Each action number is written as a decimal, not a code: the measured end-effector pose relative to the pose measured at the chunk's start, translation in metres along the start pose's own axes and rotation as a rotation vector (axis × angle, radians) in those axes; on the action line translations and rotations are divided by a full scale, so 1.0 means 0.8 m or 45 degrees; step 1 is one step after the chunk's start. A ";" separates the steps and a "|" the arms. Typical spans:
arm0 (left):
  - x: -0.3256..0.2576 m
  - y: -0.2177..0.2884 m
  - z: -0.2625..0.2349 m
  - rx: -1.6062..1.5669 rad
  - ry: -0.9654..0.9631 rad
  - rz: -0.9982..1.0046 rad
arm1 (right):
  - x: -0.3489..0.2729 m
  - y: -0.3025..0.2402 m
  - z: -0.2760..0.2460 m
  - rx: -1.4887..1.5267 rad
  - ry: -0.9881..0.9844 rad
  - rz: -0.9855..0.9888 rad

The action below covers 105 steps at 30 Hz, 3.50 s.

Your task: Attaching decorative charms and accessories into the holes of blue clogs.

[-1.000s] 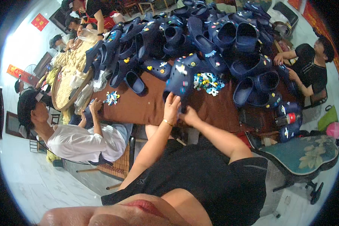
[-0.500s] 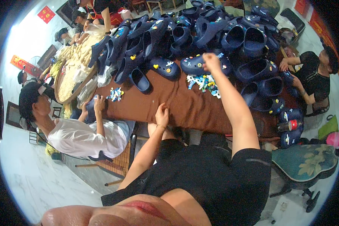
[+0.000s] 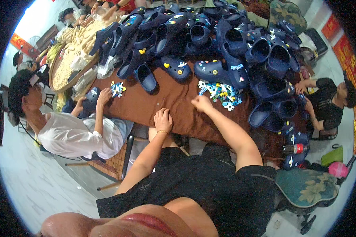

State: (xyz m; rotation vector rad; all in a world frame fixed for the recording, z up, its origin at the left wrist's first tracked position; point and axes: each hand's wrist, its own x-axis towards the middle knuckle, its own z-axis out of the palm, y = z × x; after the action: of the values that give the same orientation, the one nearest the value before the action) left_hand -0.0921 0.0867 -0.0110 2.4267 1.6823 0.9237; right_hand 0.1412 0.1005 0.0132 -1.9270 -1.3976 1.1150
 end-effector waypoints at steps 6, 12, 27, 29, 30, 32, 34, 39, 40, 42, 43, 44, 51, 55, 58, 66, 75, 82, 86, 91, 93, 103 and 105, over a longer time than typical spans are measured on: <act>-0.005 -0.013 -0.002 -0.094 0.057 0.031 | 0.125 -0.131 -0.013 0.290 0.183 -0.224; -0.002 -0.005 -0.004 -0.144 0.044 0.029 | 0.236 -0.198 -0.038 0.170 0.536 -0.044; -0.004 -0.005 -0.004 -0.142 0.058 0.017 | 0.259 -0.218 -0.024 0.730 0.329 0.034; -0.006 -0.007 -0.002 -0.132 0.072 0.027 | 0.218 -0.200 -0.024 0.848 0.229 -0.053; -0.008 -0.012 -0.001 -0.144 0.074 0.037 | 0.191 -0.191 -0.024 0.797 0.095 -0.150; -0.002 -0.007 0.005 -0.142 0.080 0.049 | 0.153 -0.144 -0.028 0.724 0.142 -0.164; -0.003 -0.010 -0.006 -0.223 0.060 0.024 | 0.090 -0.106 -0.012 0.500 0.123 -0.255; 0.001 -0.023 -0.006 -0.739 0.043 -0.329 | -0.048 -0.007 0.027 0.363 -0.003 -0.158; 0.004 -0.011 -0.022 -0.910 0.027 -0.377 | -0.087 -0.013 0.030 0.472 -0.016 -0.180; 0.009 0.019 -0.043 -1.092 -0.150 -0.336 | -0.126 0.009 0.050 0.523 -0.008 -0.112; 0.005 0.029 -0.041 -1.006 -0.232 -0.262 | -0.138 0.019 0.062 0.522 -0.050 -0.037; 0.000 0.038 -0.035 -0.917 -0.308 -0.193 | -0.151 0.023 0.076 0.601 -0.084 0.013; 0.003 0.020 -0.021 -0.615 -0.372 -0.044 | -0.159 0.024 0.062 0.410 -0.171 0.103; 0.033 0.003 -0.042 -0.553 -0.481 0.027 | -0.126 0.035 0.021 0.464 0.271 -0.083; 0.046 -0.003 -0.044 -0.574 -0.519 0.036 | -0.092 0.042 -0.009 0.322 0.528 -0.285; 0.029 0.015 -0.031 -0.308 -0.143 0.141 | -0.046 0.040 -0.018 -0.298 0.550 -0.326; 0.012 0.027 0.000 -0.621 -0.403 0.342 | -0.035 0.018 -0.023 -0.370 0.465 -0.209; 0.023 0.024 0.013 -0.610 -0.449 0.531 | 0.010 -0.054 -0.001 -0.531 0.370 -0.865; 0.023 0.025 0.005 -0.465 -0.591 0.443 | 0.005 -0.084 0.026 -0.770 0.138 -0.650; 0.028 0.027 0.000 -0.557 -0.512 0.471 | 0.006 -0.084 0.022 -0.986 0.086 -0.659; 0.027 0.023 0.006 -0.581 -0.474 0.511 | 0.000 -0.091 0.016 -1.066 0.091 -0.632; 0.015 0.022 0.013 -0.506 -0.505 0.464 | -0.005 -0.065 0.000 -1.070 0.094 -0.577; 0.016 0.013 0.040 -0.386 -0.630 0.352 | 0.017 -0.054 -0.005 -0.969 0.092 -0.638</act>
State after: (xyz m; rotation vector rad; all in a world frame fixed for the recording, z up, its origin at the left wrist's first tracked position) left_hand -0.0646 0.1029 -0.0275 2.4387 0.9872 0.4856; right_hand 0.1236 0.1284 0.0449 -1.8480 -2.3118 0.2782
